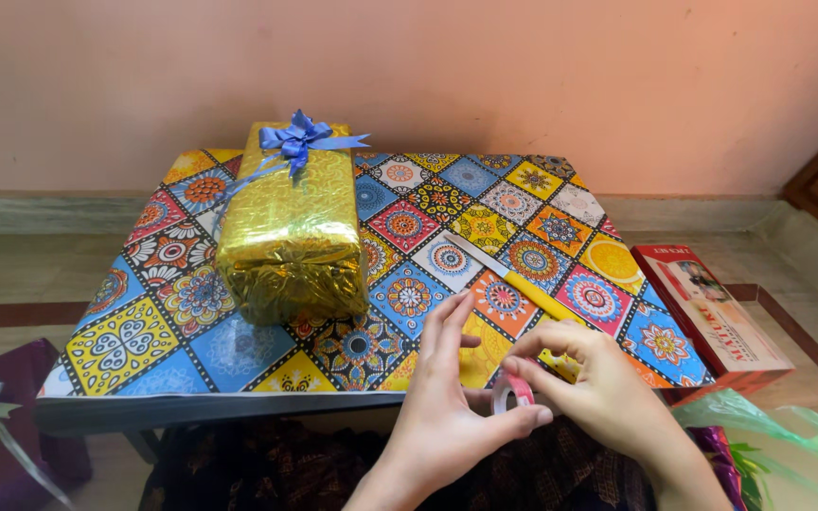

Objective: The person wraps a rectangular box in gold foil, ties a blue ribbon into a bow, and secures it with tape. They then place the finished gift on the floor and begin preparing green foil to wrap a second box.

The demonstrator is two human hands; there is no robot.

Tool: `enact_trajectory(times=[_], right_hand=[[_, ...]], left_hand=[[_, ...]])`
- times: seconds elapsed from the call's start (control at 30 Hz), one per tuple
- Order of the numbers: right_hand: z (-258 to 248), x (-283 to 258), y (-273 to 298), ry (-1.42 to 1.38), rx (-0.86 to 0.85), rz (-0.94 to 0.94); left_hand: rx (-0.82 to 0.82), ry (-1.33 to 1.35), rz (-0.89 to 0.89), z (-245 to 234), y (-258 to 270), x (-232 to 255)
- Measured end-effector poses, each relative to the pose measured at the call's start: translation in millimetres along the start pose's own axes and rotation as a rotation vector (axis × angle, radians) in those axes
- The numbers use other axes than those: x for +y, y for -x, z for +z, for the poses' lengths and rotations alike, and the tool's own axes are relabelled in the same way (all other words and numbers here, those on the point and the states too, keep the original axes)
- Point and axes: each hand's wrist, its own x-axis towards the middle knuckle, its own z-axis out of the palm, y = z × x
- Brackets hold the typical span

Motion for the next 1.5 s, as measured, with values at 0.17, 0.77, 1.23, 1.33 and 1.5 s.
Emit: enact_trajectory(times=[0.17,0.77,1.23,1.33,1.5], right_hand=[[2.9,-2.1,6.3,0.126,-0.040,-0.137],[11.5,3.3,-16.3,-0.292,0.092,-0.017],[1.2,-42.1,-42.1,-0.011,-0.064,-0.161],[5.5,-49.7,-43.7,0.037,0.017,-0.228],[17.1,-60.8,-52.2,-0.198,0.205,-0.164]], left_hand=[[-0.020,0.051,-0.050,3.7,15.6,-1.7],[0.073,0.119,0.019,-5.7,19.9,-5.7],[0.051,-0.014,0.086,-33.7,13.3,-5.3],[0.104,-0.053,0.070,-37.1,7.7,2.2],[0.212,-0.010,0.002,-54.0,-4.0,27.6]])
